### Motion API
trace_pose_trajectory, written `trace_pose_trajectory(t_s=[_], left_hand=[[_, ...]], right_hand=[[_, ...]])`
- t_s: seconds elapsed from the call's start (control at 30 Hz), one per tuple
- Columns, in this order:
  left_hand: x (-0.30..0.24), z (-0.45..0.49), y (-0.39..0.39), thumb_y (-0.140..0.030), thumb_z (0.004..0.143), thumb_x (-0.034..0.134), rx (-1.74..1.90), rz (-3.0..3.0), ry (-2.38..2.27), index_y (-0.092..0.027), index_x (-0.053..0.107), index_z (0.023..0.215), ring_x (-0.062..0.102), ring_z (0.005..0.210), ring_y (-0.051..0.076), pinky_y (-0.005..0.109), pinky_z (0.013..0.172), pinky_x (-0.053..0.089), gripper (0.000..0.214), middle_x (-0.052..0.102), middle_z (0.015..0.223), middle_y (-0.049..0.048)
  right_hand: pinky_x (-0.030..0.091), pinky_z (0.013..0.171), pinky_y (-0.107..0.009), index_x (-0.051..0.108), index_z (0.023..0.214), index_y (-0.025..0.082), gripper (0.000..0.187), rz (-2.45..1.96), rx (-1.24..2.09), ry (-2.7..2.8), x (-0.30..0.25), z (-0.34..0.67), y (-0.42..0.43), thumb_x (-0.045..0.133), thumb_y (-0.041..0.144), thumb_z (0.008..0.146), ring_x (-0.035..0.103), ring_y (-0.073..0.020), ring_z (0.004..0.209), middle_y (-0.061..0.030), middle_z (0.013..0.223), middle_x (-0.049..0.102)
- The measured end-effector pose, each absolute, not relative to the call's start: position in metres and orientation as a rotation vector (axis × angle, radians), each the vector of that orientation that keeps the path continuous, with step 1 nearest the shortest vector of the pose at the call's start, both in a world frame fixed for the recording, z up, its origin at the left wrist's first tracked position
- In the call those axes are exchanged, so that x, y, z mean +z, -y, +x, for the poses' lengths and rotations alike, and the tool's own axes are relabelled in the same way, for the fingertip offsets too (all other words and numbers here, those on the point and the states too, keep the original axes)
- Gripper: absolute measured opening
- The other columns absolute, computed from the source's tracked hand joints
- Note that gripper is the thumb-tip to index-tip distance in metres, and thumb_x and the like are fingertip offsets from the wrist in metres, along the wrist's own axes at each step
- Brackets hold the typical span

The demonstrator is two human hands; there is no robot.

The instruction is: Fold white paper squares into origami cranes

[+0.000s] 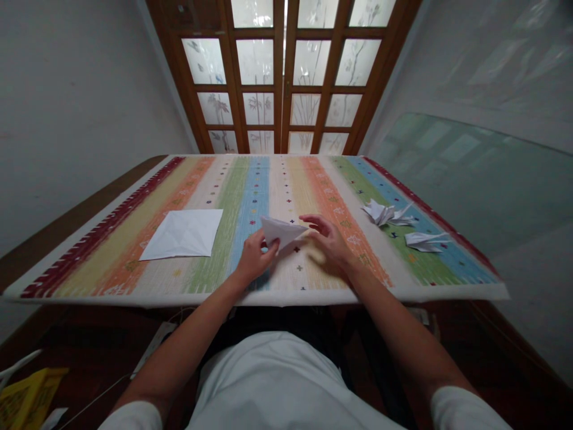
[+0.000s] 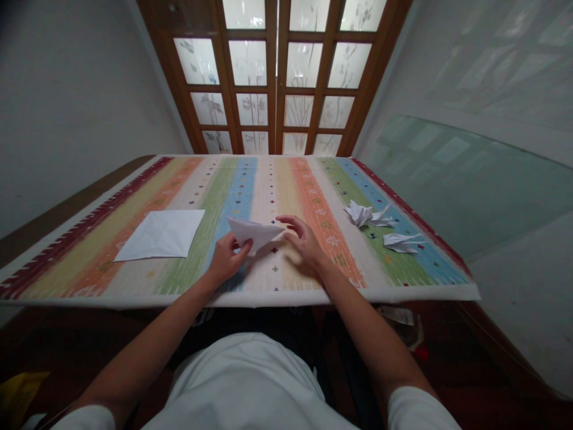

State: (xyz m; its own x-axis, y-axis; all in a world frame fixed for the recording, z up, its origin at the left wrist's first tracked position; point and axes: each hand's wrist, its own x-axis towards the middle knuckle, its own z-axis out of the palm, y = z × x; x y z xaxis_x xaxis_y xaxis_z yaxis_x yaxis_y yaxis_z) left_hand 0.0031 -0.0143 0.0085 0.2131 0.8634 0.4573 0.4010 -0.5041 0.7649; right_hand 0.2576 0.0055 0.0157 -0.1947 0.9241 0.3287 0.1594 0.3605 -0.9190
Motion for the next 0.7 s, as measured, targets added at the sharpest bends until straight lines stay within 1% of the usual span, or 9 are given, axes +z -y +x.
trace_pose_trajectory(t_s=[0.1, 0.17, 0.27, 0.33, 0.4, 0.47, 0.53, 0.6, 0.7], left_hand=[[0.008, -0.002, 0.005, -0.048, 0.094, 0.069, 1.348, 1.659, -1.2, -0.015, 0.069, 0.102, 0.073, 0.085, 0.023, 0.032, 0.072, 0.059, 0.034, 0.078, 0.097, 0.011], [0.008, -0.006, -0.001, -0.049, 0.092, 0.071, 1.346, 1.548, -1.207, -0.014, 0.07, 0.105, 0.075, 0.088, 0.024, 0.032, 0.074, 0.061, 0.037, 0.08, 0.101, 0.0118], [0.005, -0.009, -0.007, -0.039, 0.09, 0.075, 1.271, 1.444, -1.199, -0.015, 0.066, 0.12, 0.077, 0.091, 0.024, 0.033, 0.077, 0.062, 0.04, 0.081, 0.112, 0.0137], [0.0, -0.011, -0.008, -0.032, 0.089, 0.076, 1.209, 1.428, -1.241, -0.016, 0.058, 0.136, 0.078, 0.086, 0.023, 0.034, 0.077, 0.062, 0.053, 0.081, 0.109, 0.0125], [-0.004, -0.012, -0.007, -0.028, 0.089, 0.078, 1.153, 1.56, -1.356, -0.018, 0.049, 0.148, 0.076, 0.083, 0.023, 0.037, 0.08, 0.063, 0.067, 0.08, 0.1, 0.0087], [-0.006, -0.013, -0.004, -0.024, 0.086, 0.082, 1.117, 1.799, -1.485, -0.02, 0.045, 0.155, 0.075, 0.094, 0.026, 0.044, 0.092, 0.061, 0.078, 0.079, 0.105, 0.0089], [-0.008, -0.013, -0.002, -0.019, 0.083, 0.084, 1.114, 2.016, -1.554, -0.022, 0.046, 0.156, 0.071, 0.116, 0.03, 0.051, 0.107, 0.056, 0.083, 0.074, 0.125, 0.0132], [-0.008, -0.013, 0.0, -0.016, 0.084, 0.081, 1.086, 2.139, -1.557, -0.022, 0.053, 0.152, 0.066, 0.127, 0.031, 0.052, 0.114, 0.052, 0.074, 0.066, 0.14, 0.0157], [-0.007, -0.013, -0.001, -0.016, 0.093, 0.071, 0.912, 2.2, -1.501, -0.019, 0.07, 0.124, 0.07, 0.111, 0.027, 0.046, 0.105, 0.056, 0.032, 0.068, 0.128, 0.0134]], right_hand=[[0.056, 0.111, -0.05, 0.06, 0.142, 0.032, 0.045, -0.983, 0.942, 1.648, 0.016, 0.257, -0.003, 0.061, 0.026, 0.098, 0.068, -0.0288, 0.131, -0.0112, 0.143, 0.073], [0.059, 0.105, -0.049, 0.057, 0.147, 0.033, 0.051, -0.959, 0.942, 1.665, 0.017, 0.256, 0.0, 0.058, 0.021, 0.098, 0.071, -0.0281, 0.125, -0.0111, 0.146, 0.072], [0.061, 0.099, -0.045, 0.07, 0.134, 0.03, 0.045, -0.904, 0.882, 1.809, 0.017, 0.257, 0.003, 0.06, 0.016, 0.093, 0.069, -0.029, 0.13, -0.0117, 0.154, 0.065], [0.06, 0.101, -0.044, 0.08, 0.118, 0.026, 0.036, -0.898, 0.798, 1.967, 0.015, 0.259, 0.003, 0.062, 0.013, 0.089, 0.064, -0.0302, 0.139, -0.0125, 0.158, 0.06], [0.058, 0.106, -0.045, 0.083, 0.111, 0.024, 0.031, -0.906, 0.729, 2.123, 0.011, 0.261, 0.002, 0.066, 0.011, 0.088, 0.065, -0.0287, 0.135, -0.0136, 0.157, 0.058], [0.057, 0.107, -0.045, 0.084, 0.112, 0.023, 0.028, -0.907, 0.707, 2.236, 0.006, 0.263, 0.0, 0.071, 0.013, 0.089, 0.072, -0.0247, 0.119, -0.0149, 0.155, 0.059], [0.057, 0.106, -0.046, 0.085, 0.111, 0.023, 0.023, -0.916, 0.686, 2.303, 0.002, 0.265, -0.001, 0.079, 0.02, 0.089, 0.072, -0.0236, 0.111, -0.0155, 0.152, 0.06], [0.054, 0.11, -0.05, 0.086, 0.106, 0.025, 0.02, -0.941, 0.612, 2.333, 0.001, 0.266, -0.003, 0.087, 0.029, 0.087, 0.067, -0.0281, 0.12, -0.0144, 0.148, 0.065], [0.052, 0.109, -0.05, 0.086, 0.095, 0.026, 0.01, -0.965, 0.54, 2.343, 0.002, 0.264, -0.003, 0.085, 0.035, 0.091, 0.066, -0.03, 0.119, -0.0121, 0.125, 0.075]])
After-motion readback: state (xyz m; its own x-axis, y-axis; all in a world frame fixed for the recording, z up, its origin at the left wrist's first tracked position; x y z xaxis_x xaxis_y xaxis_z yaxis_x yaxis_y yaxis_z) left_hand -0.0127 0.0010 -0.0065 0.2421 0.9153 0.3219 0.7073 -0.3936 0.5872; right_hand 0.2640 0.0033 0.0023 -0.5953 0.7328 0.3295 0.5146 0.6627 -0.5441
